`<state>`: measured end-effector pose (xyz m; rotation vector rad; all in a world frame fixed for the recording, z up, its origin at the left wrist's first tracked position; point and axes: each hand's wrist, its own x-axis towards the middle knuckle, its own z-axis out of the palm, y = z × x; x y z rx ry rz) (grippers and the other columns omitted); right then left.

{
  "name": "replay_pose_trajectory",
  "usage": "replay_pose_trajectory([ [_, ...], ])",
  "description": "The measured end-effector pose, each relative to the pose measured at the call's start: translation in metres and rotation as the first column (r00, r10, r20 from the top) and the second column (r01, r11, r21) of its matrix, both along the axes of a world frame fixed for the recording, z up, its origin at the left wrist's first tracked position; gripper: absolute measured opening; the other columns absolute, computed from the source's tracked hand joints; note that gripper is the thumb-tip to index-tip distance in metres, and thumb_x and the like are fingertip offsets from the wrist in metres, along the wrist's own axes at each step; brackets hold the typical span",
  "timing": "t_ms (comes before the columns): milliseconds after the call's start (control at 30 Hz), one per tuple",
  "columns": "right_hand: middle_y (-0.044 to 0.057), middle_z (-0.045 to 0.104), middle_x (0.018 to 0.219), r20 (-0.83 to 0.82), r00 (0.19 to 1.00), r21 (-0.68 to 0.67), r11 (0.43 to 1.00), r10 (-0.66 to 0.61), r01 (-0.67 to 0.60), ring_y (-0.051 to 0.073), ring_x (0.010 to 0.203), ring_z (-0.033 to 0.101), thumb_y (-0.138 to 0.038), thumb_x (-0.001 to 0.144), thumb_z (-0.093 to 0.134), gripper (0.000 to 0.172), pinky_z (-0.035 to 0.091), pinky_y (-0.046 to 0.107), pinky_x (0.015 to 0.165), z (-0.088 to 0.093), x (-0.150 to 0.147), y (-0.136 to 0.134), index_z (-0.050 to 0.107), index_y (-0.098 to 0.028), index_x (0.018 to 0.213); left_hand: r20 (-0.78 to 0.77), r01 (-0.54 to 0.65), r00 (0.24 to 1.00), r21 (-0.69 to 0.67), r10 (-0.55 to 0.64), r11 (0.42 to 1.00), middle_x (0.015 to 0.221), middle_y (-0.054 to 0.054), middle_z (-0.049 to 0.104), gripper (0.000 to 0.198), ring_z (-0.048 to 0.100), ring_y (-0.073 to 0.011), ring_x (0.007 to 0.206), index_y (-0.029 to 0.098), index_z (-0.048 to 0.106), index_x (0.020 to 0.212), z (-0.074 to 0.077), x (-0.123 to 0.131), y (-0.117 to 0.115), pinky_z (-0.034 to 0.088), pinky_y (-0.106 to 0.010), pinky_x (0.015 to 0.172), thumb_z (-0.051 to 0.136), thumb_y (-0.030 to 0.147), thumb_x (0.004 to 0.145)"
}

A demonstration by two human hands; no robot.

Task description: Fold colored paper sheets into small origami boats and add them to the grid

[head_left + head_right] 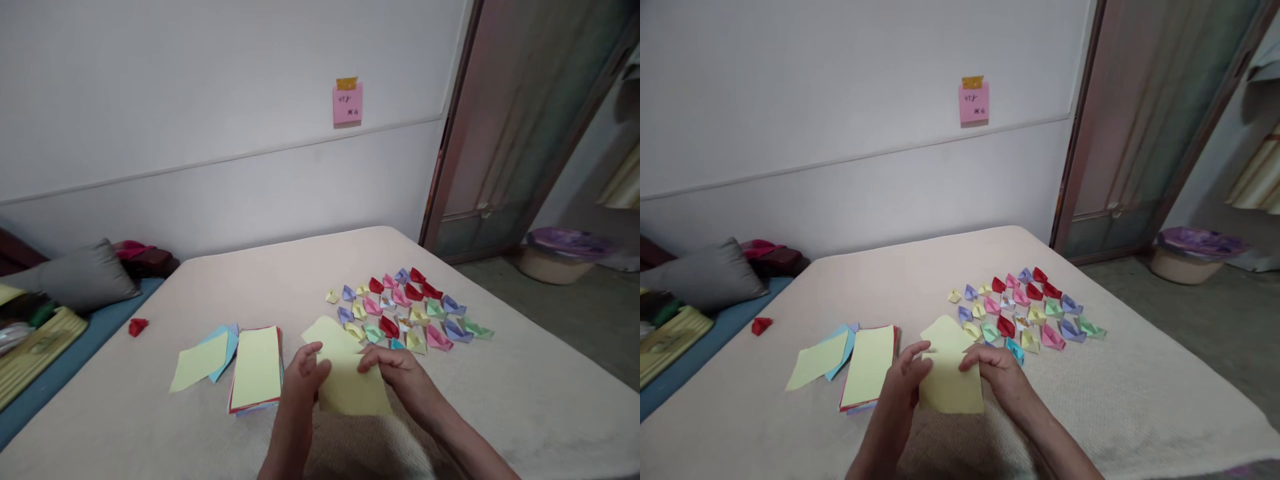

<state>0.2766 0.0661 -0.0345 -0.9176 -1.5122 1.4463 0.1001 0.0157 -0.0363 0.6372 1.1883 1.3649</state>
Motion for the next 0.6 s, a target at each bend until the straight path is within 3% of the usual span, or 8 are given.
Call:
replay_pose_trajectory([
  [67, 0.004, 0.068, 0.082, 0.004, 1.000, 0.016, 1.000, 0.010, -0.010, 0.023, 0.086, 0.060, -0.020, 0.069, 0.055, 0.019, 0.041, 0.035, 0.084, 0.002, 0.002, 0.001, 0.073, -0.022, 0.063, -0.054, -0.027, 0.998, 0.027, 0.028, 0.999, 0.064, 0.000, 0.062, 0.058, 0.057, -0.0169, 0.061, 0.015, 0.058, 0.105, -0.009, -0.002, 0.004, 0.041, -0.026, 0.060, 0.078, 0.034, 0.054],
  [200, 0.007, 0.071, 0.093, -0.033, 0.999, -0.035, 0.999, -0.028, 0.027, 0.025, 0.094, 0.060, -0.024, 0.073, 0.057, 0.019, 0.042, 0.037, 0.088, 0.005, 0.010, 0.005, 0.073, -0.020, 0.081, -0.231, -0.065, 0.969, 0.107, 0.089, 0.992, 0.055, 0.004, 0.054, 0.052, 0.050, -0.0140, 0.055, 0.016, 0.059, 0.108, -0.012, -0.004, 0.006, 0.036, -0.024, 0.055, 0.071, 0.033, 0.061],
  [300, 0.007, 0.070, 0.088, -0.043, 0.999, -0.090, 0.996, -0.012, 0.009, 0.023, 0.086, 0.062, -0.030, 0.073, 0.063, 0.021, 0.044, 0.034, 0.079, 0.005, 0.013, 0.007, 0.069, -0.019, 0.090, -0.377, 0.055, 0.926, 0.130, -0.002, 0.990, 0.053, 0.007, 0.044, 0.048, 0.040, -0.0106, 0.052, 0.016, 0.058, 0.114, -0.003, -0.003, 0.000, 0.030, -0.022, 0.052, 0.064, 0.029, 0.069],
  [367, 0.003, 0.068, 0.080, -0.032, 0.997, -0.120, 0.990, 0.074, -0.078, 0.019, 0.076, 0.061, -0.028, 0.070, 0.067, 0.023, 0.043, 0.029, 0.069, 0.003, 0.010, 0.006, 0.068, -0.019, 0.091, -0.423, 0.158, 0.901, 0.123, -0.092, 0.980, 0.054, 0.008, 0.040, 0.045, 0.036, -0.0102, 0.052, 0.016, 0.057, 0.117, 0.003, -0.001, -0.004, 0.028, -0.022, 0.051, 0.060, 0.028, 0.074],
  [500, -0.006, 0.053, 0.056, 0.042, 0.967, -0.163, 0.957, 0.251, -0.242, 0.010, 0.052, 0.046, -0.014, 0.062, 0.064, 0.022, 0.030, 0.022, 0.050, -0.002, 0.001, 0.000, 0.067, -0.018, 0.084, -0.424, 0.209, 0.894, 0.111, -0.144, 0.972, 0.053, 0.008, 0.037, 0.046, 0.034, -0.0094, 0.051, 0.014, 0.057, 0.117, 0.003, 0.004, -0.005, 0.026, -0.021, 0.049, 0.062, 0.027, 0.073],
  [600, -0.009, 0.046, 0.052, 0.031, 0.981, -0.151, 0.971, 0.191, -0.184, 0.009, 0.048, 0.040, -0.012, 0.060, 0.062, 0.027, 0.026, 0.021, 0.049, -0.002, -0.004, -0.001, 0.066, -0.019, 0.086, -0.244, 0.076, 0.968, 0.084, -0.053, 0.994, 0.055, 0.006, 0.047, 0.053, 0.041, -0.0094, 0.051, 0.013, 0.057, 0.115, 0.002, 0.006, -0.002, 0.031, -0.021, 0.051, 0.069, 0.032, 0.068],
])
